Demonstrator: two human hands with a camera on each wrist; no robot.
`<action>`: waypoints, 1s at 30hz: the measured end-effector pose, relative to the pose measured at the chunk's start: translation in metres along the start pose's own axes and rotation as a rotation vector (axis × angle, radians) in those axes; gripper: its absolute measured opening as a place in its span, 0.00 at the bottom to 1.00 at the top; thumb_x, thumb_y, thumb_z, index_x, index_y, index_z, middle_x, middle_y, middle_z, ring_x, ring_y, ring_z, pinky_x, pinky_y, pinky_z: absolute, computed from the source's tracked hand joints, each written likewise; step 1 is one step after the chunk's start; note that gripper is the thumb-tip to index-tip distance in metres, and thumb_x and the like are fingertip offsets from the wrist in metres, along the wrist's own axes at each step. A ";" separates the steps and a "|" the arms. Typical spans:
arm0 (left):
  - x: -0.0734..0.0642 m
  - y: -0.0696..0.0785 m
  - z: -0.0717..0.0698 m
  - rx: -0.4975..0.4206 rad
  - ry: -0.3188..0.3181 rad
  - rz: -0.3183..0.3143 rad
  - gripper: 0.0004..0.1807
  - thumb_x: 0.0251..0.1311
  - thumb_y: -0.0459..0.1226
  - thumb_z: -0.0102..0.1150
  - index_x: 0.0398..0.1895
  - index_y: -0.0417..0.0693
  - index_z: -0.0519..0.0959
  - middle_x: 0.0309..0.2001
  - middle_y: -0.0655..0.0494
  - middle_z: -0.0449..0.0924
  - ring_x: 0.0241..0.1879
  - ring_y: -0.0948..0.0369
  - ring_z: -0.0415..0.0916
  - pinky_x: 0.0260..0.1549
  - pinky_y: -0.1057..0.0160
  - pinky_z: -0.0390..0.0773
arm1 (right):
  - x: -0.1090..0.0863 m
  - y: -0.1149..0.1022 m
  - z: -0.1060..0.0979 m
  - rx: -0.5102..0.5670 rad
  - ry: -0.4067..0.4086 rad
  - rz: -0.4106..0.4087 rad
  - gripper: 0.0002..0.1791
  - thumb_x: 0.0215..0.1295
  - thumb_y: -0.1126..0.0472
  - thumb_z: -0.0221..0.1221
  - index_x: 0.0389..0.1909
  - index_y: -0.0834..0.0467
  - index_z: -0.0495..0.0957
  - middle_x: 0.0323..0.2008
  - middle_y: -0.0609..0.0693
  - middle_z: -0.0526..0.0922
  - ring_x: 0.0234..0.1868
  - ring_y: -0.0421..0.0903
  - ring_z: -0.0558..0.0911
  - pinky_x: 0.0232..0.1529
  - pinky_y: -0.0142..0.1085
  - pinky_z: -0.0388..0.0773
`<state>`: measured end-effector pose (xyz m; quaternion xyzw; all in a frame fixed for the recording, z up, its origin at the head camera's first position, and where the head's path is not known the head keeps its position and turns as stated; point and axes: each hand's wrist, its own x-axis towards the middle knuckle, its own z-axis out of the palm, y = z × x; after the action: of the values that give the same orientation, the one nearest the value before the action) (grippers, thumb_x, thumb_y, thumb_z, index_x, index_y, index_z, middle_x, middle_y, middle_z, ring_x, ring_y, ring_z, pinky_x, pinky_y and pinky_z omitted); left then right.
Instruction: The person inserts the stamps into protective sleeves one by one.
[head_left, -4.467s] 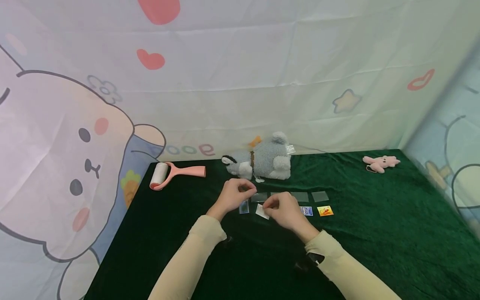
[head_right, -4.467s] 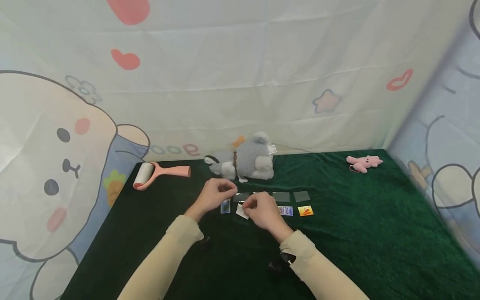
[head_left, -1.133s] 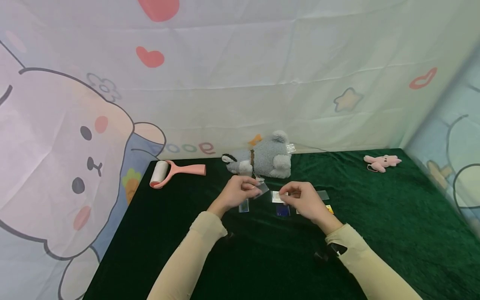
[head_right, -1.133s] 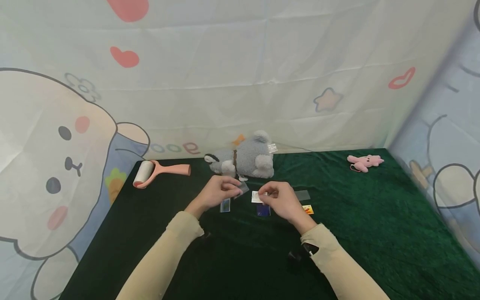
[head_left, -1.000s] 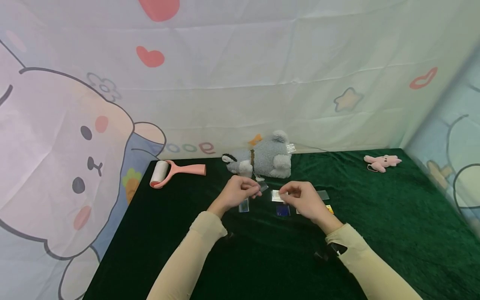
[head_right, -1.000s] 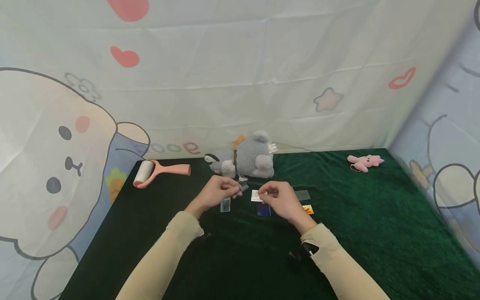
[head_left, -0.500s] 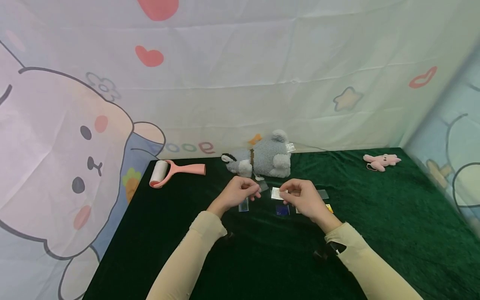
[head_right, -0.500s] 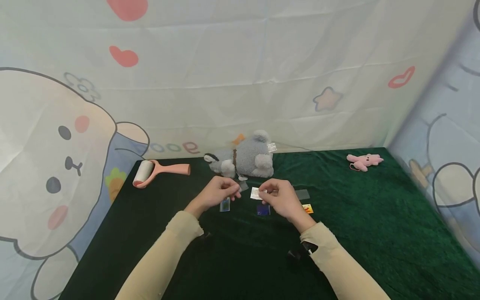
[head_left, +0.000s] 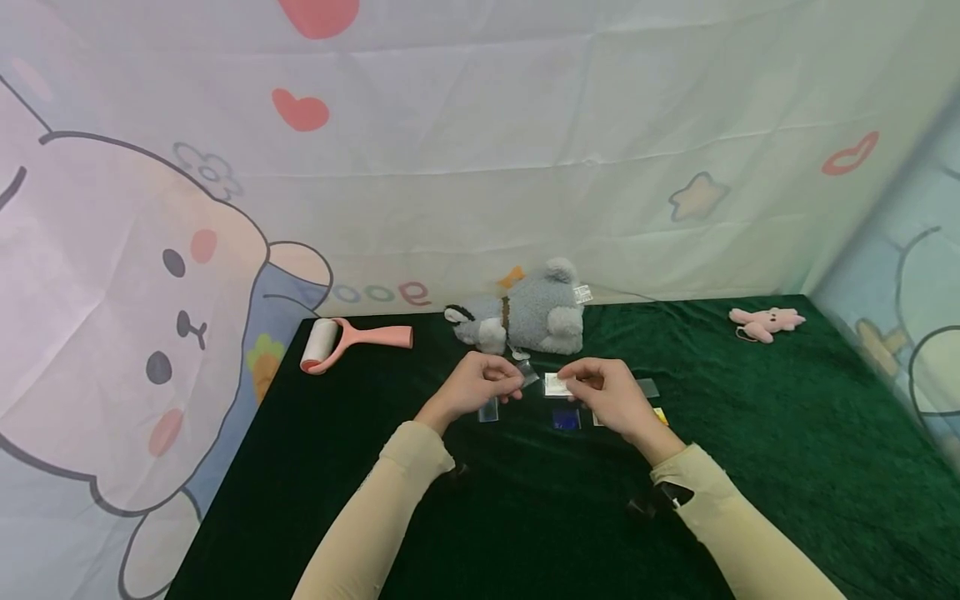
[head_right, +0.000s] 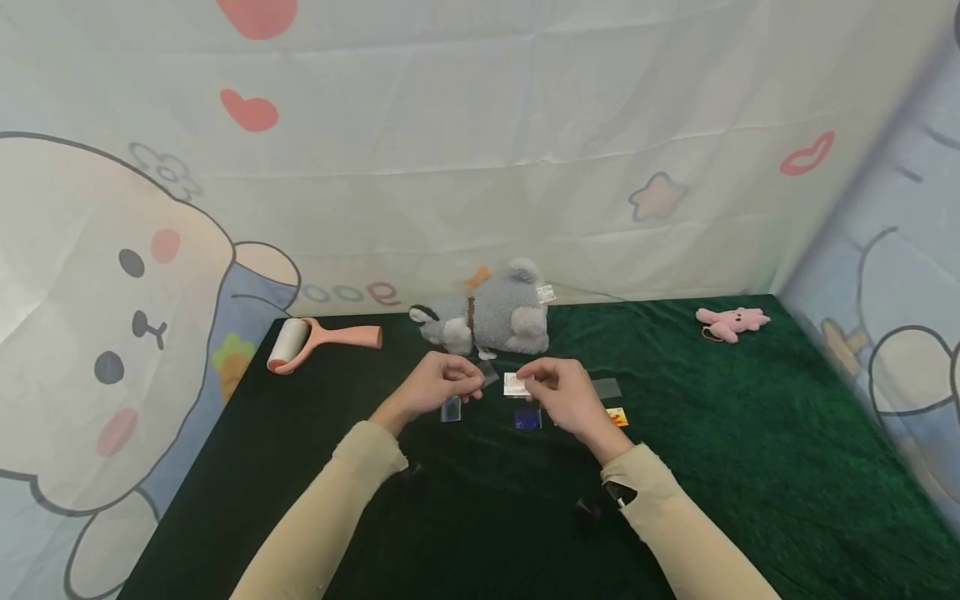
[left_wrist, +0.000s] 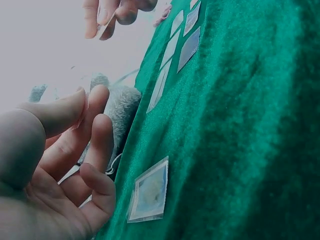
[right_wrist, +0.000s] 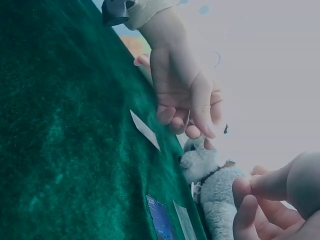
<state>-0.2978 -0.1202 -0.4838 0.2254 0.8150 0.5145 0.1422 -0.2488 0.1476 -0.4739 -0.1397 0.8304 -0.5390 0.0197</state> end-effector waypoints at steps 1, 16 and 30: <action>0.000 0.000 0.000 -0.006 -0.002 0.000 0.09 0.74 0.39 0.64 0.44 0.42 0.89 0.33 0.53 0.90 0.33 0.54 0.85 0.40 0.57 0.84 | 0.000 0.000 0.000 0.003 -0.001 -0.002 0.09 0.76 0.66 0.60 0.50 0.62 0.86 0.42 0.58 0.87 0.38 0.56 0.84 0.35 0.35 0.79; -0.002 0.003 -0.001 -0.011 -0.014 -0.017 0.15 0.80 0.40 0.56 0.46 0.40 0.88 0.38 0.50 0.89 0.36 0.55 0.83 0.45 0.53 0.85 | -0.001 -0.002 0.001 -0.008 0.017 0.003 0.05 0.75 0.66 0.63 0.46 0.61 0.86 0.42 0.57 0.88 0.36 0.51 0.86 0.39 0.36 0.81; -0.004 0.007 0.000 -0.013 0.011 0.015 0.14 0.76 0.38 0.61 0.44 0.35 0.88 0.36 0.51 0.88 0.37 0.52 0.82 0.47 0.48 0.83 | 0.000 -0.003 0.002 -0.014 0.028 -0.021 0.06 0.74 0.64 0.65 0.46 0.61 0.86 0.45 0.58 0.88 0.39 0.50 0.87 0.43 0.37 0.83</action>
<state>-0.2933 -0.1199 -0.4776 0.2274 0.8107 0.5222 0.1353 -0.2481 0.1446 -0.4721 -0.1410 0.8329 -0.5351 0.0014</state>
